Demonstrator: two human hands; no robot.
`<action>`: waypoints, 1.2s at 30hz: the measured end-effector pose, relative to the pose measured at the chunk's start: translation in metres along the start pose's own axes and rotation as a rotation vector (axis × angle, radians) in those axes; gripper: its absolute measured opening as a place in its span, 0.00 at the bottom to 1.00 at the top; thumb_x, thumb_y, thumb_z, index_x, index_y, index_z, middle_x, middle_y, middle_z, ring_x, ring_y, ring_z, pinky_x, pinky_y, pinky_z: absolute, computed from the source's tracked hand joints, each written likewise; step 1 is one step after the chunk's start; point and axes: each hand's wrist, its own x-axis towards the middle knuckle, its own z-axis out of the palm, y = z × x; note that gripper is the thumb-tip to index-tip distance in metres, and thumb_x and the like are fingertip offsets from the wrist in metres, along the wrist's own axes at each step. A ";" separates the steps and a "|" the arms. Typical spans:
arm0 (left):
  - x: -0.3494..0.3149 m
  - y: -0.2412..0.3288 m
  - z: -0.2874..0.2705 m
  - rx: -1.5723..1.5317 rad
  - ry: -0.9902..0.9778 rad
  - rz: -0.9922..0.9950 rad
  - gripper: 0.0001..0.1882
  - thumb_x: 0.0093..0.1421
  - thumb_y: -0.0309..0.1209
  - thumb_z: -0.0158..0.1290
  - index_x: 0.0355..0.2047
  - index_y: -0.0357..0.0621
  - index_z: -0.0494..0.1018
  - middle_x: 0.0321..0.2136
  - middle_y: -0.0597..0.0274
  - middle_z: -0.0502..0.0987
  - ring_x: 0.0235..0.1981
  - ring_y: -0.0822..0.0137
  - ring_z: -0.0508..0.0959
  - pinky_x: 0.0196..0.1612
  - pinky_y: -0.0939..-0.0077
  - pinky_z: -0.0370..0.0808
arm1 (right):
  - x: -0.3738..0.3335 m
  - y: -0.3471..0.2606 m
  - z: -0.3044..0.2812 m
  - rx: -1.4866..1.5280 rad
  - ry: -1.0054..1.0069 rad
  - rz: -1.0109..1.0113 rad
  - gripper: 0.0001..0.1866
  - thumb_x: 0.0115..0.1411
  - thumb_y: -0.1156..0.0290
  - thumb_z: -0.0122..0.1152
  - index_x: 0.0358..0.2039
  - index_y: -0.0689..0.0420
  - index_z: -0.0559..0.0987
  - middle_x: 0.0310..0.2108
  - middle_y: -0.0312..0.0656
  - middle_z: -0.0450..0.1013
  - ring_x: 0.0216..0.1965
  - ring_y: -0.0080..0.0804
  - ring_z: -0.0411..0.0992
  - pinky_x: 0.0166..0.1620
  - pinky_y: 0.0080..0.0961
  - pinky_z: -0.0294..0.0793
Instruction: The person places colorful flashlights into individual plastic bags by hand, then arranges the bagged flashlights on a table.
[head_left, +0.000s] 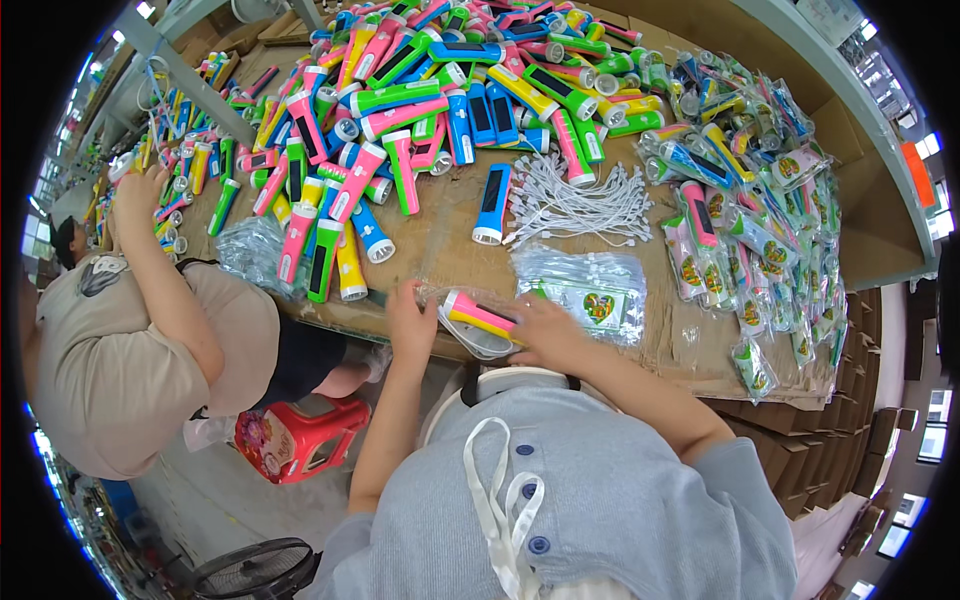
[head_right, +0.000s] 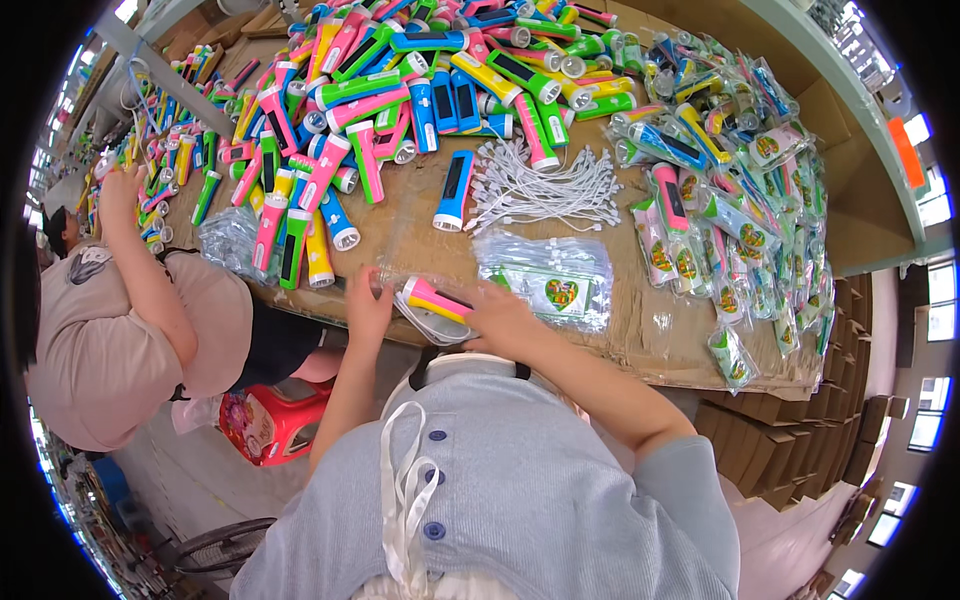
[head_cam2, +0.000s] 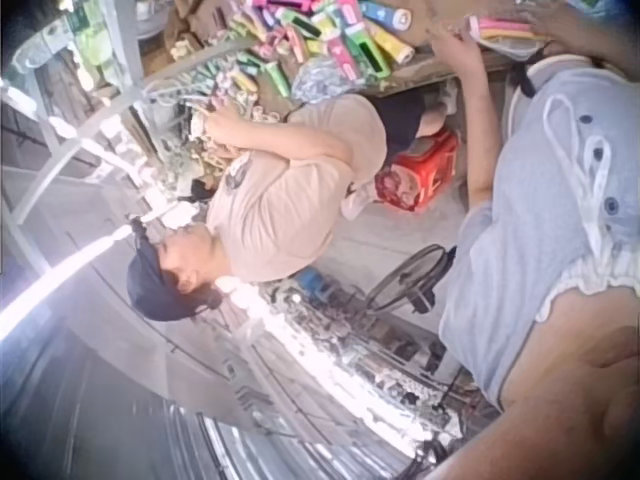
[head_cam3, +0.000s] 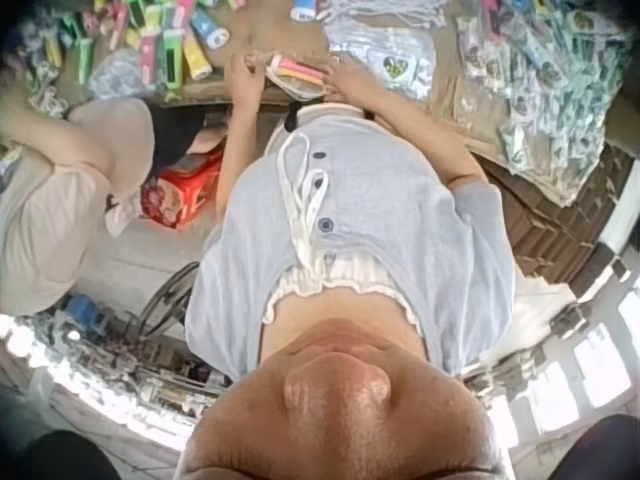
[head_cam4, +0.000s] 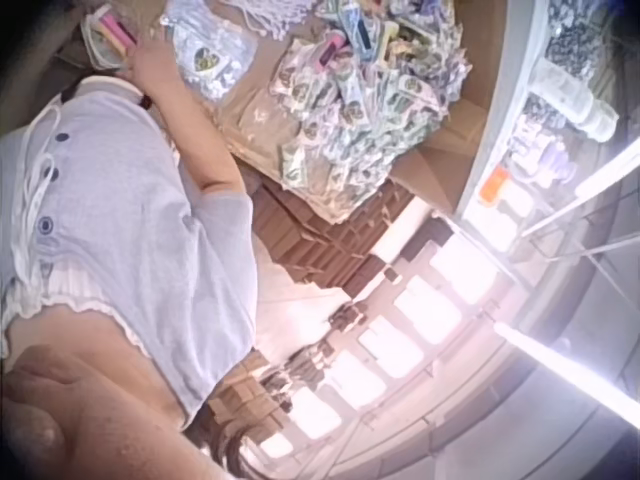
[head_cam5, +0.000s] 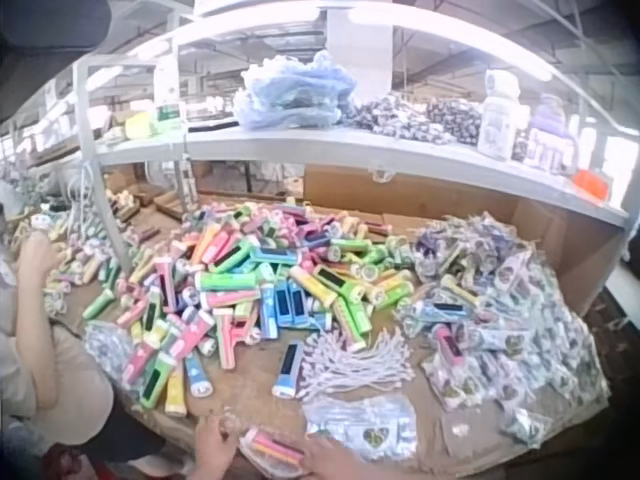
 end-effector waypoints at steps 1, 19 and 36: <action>0.002 0.016 -0.011 -0.004 -0.007 0.005 0.12 0.50 0.28 0.54 0.35 0.40 0.68 0.28 0.53 0.71 0.30 0.61 0.73 0.31 0.68 0.68 | -0.011 0.002 -0.006 -0.001 0.000 0.009 0.09 0.46 0.65 0.59 0.24 0.59 0.76 0.43 0.47 0.67 0.48 0.45 0.64 0.41 0.33 0.71; -0.001 0.118 0.007 -0.038 -0.440 0.865 0.06 0.47 0.31 0.51 0.27 0.46 0.70 0.25 0.60 0.68 0.31 0.59 0.68 0.36 0.65 0.62 | -0.035 -0.017 -0.003 0.636 0.462 0.706 0.14 0.49 0.79 0.55 0.33 0.59 0.61 0.22 0.49 0.69 0.26 0.47 0.71 0.28 0.35 0.69; 0.041 0.211 -0.194 -1.049 -0.237 0.862 0.07 0.51 0.24 0.50 0.32 0.43 0.69 0.27 0.61 0.70 0.27 0.64 0.68 0.31 0.75 0.64 | -0.081 0.245 -0.293 0.034 1.716 0.793 0.06 0.47 0.75 0.57 0.25 0.59 0.70 0.22 0.39 0.69 0.25 0.28 0.68 0.32 0.24 0.68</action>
